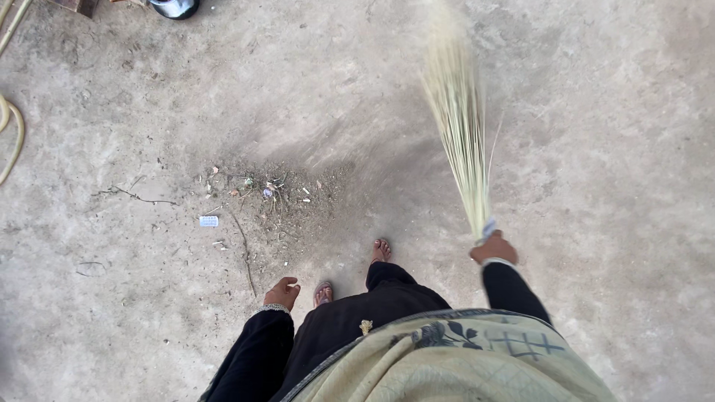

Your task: The person sweeps a concrete floor by hand using a bundle of straw.

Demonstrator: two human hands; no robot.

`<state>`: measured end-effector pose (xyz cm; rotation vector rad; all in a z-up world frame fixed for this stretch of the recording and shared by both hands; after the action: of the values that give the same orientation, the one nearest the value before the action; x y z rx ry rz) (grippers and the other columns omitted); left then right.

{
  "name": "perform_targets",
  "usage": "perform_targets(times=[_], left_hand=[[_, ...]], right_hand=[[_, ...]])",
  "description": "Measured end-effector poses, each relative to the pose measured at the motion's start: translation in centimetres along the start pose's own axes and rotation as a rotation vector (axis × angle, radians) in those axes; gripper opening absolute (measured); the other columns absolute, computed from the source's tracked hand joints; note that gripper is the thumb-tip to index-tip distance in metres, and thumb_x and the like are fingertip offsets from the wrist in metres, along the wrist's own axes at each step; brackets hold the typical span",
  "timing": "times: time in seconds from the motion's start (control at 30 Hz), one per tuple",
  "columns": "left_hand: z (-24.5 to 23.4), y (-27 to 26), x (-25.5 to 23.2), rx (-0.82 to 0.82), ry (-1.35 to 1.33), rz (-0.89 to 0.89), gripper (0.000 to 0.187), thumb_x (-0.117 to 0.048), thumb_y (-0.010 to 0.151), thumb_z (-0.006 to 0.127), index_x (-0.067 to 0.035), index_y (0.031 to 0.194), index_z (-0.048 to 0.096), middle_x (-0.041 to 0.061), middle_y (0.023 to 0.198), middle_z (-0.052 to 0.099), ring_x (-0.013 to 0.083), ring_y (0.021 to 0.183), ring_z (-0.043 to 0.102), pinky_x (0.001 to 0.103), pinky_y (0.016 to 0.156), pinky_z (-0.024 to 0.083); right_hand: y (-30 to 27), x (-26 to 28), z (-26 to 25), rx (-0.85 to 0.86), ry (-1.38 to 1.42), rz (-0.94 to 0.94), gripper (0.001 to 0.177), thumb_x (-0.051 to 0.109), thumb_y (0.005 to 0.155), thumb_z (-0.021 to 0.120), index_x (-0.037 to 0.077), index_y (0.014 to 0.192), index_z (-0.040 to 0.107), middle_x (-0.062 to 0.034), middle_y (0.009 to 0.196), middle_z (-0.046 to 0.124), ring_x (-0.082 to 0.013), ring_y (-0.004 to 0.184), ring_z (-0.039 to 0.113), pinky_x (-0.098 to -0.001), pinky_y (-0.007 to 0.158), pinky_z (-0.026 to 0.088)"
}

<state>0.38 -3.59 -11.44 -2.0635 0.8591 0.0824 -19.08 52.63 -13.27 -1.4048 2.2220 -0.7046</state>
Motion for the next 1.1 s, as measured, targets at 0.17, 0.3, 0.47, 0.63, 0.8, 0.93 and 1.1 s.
perform_targets(times=[0.17, 0.3, 0.47, 0.63, 0.8, 0.93, 1.1], left_hand=[[-2.0, -1.8, 3.9, -0.023, 0.078, -0.011, 0.041, -0.043, 0.088, 0.068, -0.026, 0.125, 0.071, 0.008, 0.107, 0.080, 0.0284, 0.106, 0.074, 0.041, 0.095, 0.057], [-3.9, -2.9, 7.8, -0.029, 0.140, -0.046, 0.041, -0.043, 0.088, 0.070, -0.027, 0.125, 0.071, 0.008, 0.109, 0.078, 0.0292, 0.108, 0.073, 0.043, 0.096, 0.056], [-5.4, -2.6, 11.6, 0.035, 0.243, -0.047, 0.041, -0.045, 0.089, 0.069, -0.028, 0.126, 0.070, 0.008, 0.115, 0.078, 0.0295, 0.111, 0.072, 0.042, 0.098, 0.056], [-6.8, 0.1, 14.6, 0.011, 0.236, 0.049, 0.041, -0.045, 0.089, 0.068, -0.027, 0.126, 0.070, 0.009, 0.114, 0.078, 0.0293, 0.109, 0.073, 0.041, 0.097, 0.057], [-7.5, 1.4, 17.4, -0.020, 0.200, 0.099, 0.040, -0.044, 0.091, 0.067, -0.026, 0.127, 0.070, 0.010, 0.111, 0.079, 0.0305, 0.108, 0.074, 0.042, 0.097, 0.056], [-7.9, -0.2, 18.9, -0.009, 0.192, 0.118, 0.040, -0.043, 0.090, 0.067, -0.026, 0.126, 0.070, 0.009, 0.111, 0.079, 0.0295, 0.108, 0.074, 0.041, 0.097, 0.056], [-8.7, -3.6, 23.1, 0.024, 0.271, 0.070, 0.041, -0.044, 0.090, 0.068, -0.027, 0.127, 0.069, 0.009, 0.113, 0.078, 0.0294, 0.111, 0.072, 0.041, 0.098, 0.056]], right_hand=[[-5.3, 7.0, 6.7, 0.010, -0.156, -0.031, 0.048, 0.029, 0.086, 0.075, 0.005, 0.126, 0.061, -0.0144, 0.111, 0.078, -0.0292, 0.106, 0.077, -0.0409, 0.089, 0.062], [-10.0, 11.9, 11.5, 0.187, -0.547, -0.301, 0.047, 0.026, 0.096, 0.064, 0.006, 0.136, 0.048, -0.0150, 0.120, 0.069, -0.0302, 0.108, 0.073, -0.0502, 0.087, 0.059], [-15.5, 13.7, 13.7, 0.151, -0.592, -0.655, 0.032, 0.018, 0.103, 0.053, 0.010, 0.134, 0.055, -0.0115, 0.111, 0.077, -0.0289, 0.103, 0.076, -0.0433, 0.084, 0.061], [-16.8, 6.7, 8.7, 0.074, -0.443, -0.507, 0.056, 0.008, 0.091, 0.063, 0.030, 0.141, 0.050, -0.0085, 0.123, 0.068, -0.0294, 0.112, 0.071, -0.0446, 0.091, 0.060], [-22.7, -5.9, 5.0, -0.067, -0.215, 0.009, 0.079, 0.021, 0.082, 0.079, 0.028, 0.152, 0.044, -0.0082, 0.128, 0.071, -0.0276, 0.107, 0.075, -0.0438, 0.089, 0.061], [-24.4, -11.3, 8.1, -0.082, -0.035, 0.266, 0.075, 0.028, 0.080, 0.079, 0.023, 0.150, 0.051, -0.0144, 0.120, 0.078, -0.0326, 0.108, 0.076, -0.0465, 0.092, 0.060], [-22.9, -5.6, 12.6, -0.112, 0.234, 0.384, 0.072, 0.027, 0.074, 0.079, 0.003, 0.136, 0.053, -0.0258, 0.118, 0.070, -0.0400, 0.111, 0.069, -0.0477, 0.095, 0.054]])
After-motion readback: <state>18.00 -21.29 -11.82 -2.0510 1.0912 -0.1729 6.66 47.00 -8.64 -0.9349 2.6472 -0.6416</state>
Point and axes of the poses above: each hand's wrist, its own y-axis towards the middle knuckle, its own z-axis out of the palm, x = y × z, the point moved 8 cm from there along y, towards the middle knuckle
